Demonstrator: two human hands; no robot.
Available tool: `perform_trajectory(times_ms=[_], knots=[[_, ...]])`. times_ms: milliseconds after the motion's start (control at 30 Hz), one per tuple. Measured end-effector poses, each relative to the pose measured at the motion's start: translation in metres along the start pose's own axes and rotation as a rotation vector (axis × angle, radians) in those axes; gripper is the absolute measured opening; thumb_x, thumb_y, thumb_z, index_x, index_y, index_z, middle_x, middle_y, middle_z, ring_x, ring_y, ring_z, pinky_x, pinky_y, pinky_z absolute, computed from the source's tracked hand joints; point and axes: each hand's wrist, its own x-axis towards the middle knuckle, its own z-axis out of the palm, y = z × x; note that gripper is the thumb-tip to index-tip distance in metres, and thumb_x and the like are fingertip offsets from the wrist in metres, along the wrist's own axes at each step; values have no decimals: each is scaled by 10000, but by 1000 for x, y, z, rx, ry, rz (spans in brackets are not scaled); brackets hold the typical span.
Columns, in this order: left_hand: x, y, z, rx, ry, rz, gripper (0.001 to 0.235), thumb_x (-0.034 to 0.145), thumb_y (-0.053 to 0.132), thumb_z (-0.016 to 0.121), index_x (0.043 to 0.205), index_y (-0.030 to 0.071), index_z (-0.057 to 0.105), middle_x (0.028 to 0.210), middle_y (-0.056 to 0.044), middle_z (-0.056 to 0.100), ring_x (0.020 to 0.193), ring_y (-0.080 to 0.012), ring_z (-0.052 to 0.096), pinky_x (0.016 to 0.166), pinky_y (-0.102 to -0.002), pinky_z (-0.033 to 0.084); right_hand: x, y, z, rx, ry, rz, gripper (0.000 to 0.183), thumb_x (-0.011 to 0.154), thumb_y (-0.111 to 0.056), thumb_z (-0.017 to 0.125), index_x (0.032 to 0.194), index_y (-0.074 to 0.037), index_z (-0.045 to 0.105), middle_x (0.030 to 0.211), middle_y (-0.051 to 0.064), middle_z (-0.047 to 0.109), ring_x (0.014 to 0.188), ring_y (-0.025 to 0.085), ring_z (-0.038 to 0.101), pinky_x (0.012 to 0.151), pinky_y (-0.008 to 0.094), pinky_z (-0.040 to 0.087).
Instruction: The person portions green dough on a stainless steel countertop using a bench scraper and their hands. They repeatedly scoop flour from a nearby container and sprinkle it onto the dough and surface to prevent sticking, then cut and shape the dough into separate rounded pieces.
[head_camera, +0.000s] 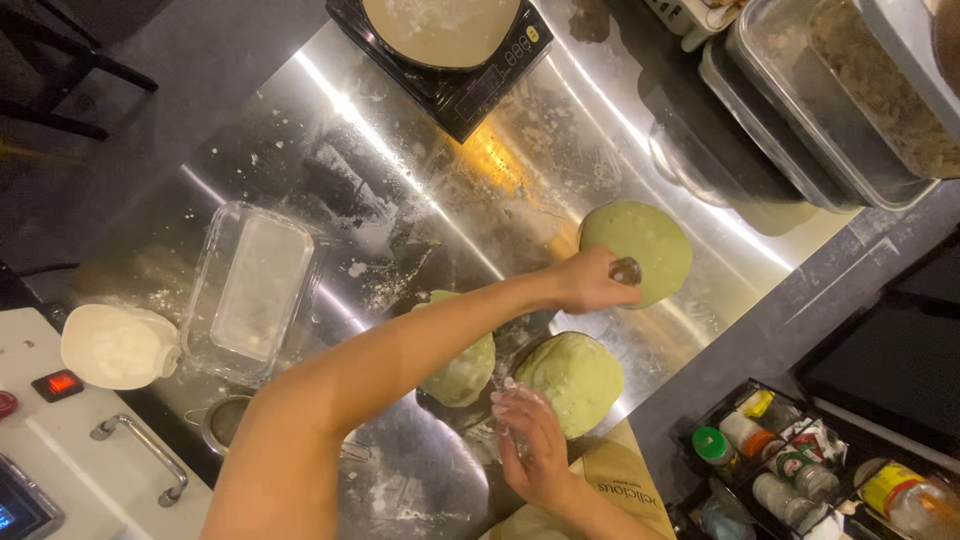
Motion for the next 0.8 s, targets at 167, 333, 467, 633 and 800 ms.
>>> perform_trajectory(times_ms=[167, 333, 467, 633, 800], knots=[[-6, 45, -27, -225, 85, 242, 141, 894, 141, 737, 823, 72, 637, 721, -13, 633, 666, -84, 559, 627, -298, 453, 21, -5, 7, -25, -56, 78, 469, 881, 18, 671, 1336, -9, 557, 1438, 219, 569, 1411, 422, 512, 1177, 505, 412], [-39, 90, -73, -86, 352, 455, 288, 952, 135, 781, 730, 62, 614, 638, 35, 549, 611, -47, 497, 579, -269, 415, 66, 8, 31, -64, -260, 139, 763, 902, -99, 695, 1534, 48, 293, 1620, 312, 253, 1523, 484, 210, 1231, 540, 200], [-131, 75, -76, -410, 932, 537, 145, 894, 95, 776, 989, 69, 670, 790, 36, 626, 710, -45, 576, 656, -240, 536, 79, 14, 35, -77, -220, 171, 788, 917, -77, 643, 1597, 11, 255, 1671, 275, 217, 1578, 441, 178, 1282, 508, 171], [-269, 35, -40, -403, 1541, 781, 249, 1059, 59, 616, 872, 161, 487, 698, 34, 488, 572, -30, 442, 518, -217, 395, 92, 27, 34, 17, -317, 161, 765, 1003, -143, 583, 1625, 20, 169, 1712, 286, 117, 1600, 432, 112, 1285, 510, 132], [-323, 8, 56, -486, 1938, 731, 332, 1161, 369, 495, 943, 119, 468, 793, -32, 460, 719, -149, 437, 766, -361, 416, 101, 32, 31, -75, -187, 203, 670, 1051, -183, 529, 1632, -32, 232, 1723, 267, 117, 1606, 414, 143, 1289, 486, 167]])
